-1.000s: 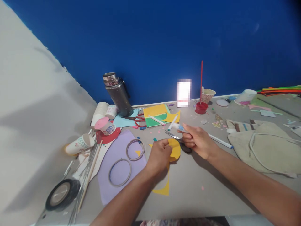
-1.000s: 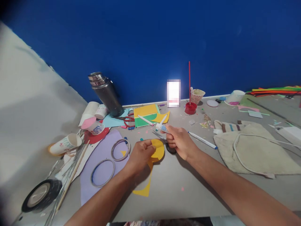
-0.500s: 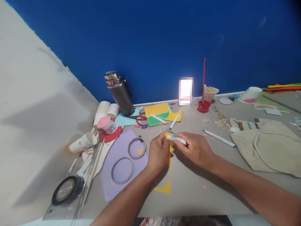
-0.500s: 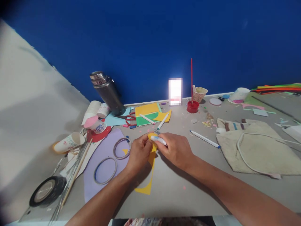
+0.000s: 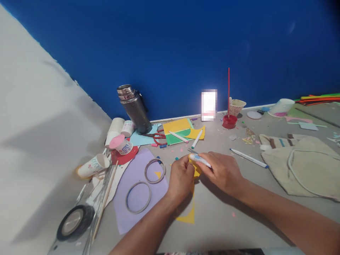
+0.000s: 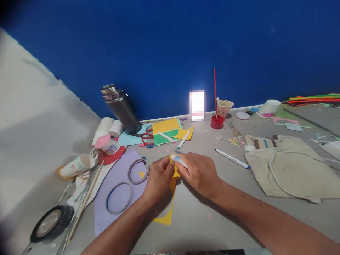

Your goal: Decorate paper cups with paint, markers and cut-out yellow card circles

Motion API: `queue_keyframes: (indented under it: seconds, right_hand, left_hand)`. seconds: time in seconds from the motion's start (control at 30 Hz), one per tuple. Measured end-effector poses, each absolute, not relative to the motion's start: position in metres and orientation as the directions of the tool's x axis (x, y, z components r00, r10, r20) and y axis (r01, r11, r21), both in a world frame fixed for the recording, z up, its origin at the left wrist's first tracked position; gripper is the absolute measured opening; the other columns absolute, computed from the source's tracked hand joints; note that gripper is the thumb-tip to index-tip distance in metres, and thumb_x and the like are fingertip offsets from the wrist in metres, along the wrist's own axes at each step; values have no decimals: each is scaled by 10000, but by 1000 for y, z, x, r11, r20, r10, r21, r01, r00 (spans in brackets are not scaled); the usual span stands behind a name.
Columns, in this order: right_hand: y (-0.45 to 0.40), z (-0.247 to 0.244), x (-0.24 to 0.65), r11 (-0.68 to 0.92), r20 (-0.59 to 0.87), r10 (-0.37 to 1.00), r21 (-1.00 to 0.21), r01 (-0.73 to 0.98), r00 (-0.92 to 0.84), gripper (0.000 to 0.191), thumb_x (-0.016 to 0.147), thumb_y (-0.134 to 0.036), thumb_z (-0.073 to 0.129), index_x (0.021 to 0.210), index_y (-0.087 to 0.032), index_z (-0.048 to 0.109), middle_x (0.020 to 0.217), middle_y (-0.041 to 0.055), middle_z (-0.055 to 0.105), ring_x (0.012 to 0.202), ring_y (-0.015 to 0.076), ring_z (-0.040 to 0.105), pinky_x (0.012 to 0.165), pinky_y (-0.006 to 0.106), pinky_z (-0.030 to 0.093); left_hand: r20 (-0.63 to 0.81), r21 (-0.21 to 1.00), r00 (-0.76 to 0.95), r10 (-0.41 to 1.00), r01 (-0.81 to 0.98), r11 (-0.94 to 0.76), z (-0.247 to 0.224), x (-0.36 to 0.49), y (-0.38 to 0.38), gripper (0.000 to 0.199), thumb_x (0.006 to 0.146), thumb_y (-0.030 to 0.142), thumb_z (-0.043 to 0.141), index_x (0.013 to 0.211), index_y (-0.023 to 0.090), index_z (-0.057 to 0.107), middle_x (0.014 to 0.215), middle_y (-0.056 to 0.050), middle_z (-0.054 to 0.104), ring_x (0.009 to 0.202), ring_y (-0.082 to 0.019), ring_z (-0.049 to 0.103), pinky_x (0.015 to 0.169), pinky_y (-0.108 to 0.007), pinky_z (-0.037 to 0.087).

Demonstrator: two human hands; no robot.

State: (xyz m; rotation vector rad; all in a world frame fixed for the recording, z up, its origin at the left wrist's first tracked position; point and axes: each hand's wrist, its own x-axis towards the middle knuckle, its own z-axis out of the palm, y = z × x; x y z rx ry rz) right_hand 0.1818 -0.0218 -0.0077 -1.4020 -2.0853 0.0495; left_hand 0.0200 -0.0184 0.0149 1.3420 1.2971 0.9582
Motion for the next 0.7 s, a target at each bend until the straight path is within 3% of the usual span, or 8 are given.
queue_keyframes:
  seconds: [0.2,0.37,0.6,0.7]
  right_hand:
    - [-19,-1,182,357,398,901,-453,817,-173,350,1019,-439,516,875,-220,748,770,80,765,680,207,643,636,318,327]
    - [-17,3,181,247,295,952,-575,780,-84,371,974,-472,538,748,-226,700,661,47,691,597,179,547,605,304,311]
    - [-14,6,181,194,247,969,-672,714,-31,360,927,-476,542,736,-225,715,621,34,665,574,171,506,599,297,338]
    - [-13,6,182,193,261,965,-707,680,-3,342,917,-471,558,777,-222,747,661,47,697,600,179,540,617,299,368]
  left_hand:
    - [-64,980,129,990,194,38,12,20,-19,148,795,132,508,698,172,613,614,38,495,562,-94,400,490,-173,348]
    - [-87,972,147,985,228,52,11,20,-20,145,811,143,508,702,174,600,634,33,495,570,-98,420,473,-164,387]
    - [-133,965,200,971,249,81,7,18,-17,132,818,187,503,769,170,625,687,13,542,607,-121,518,507,-196,497]
    - [-138,966,212,967,244,84,6,18,-16,124,796,187,514,740,168,624,661,16,540,579,-112,507,508,-195,474]
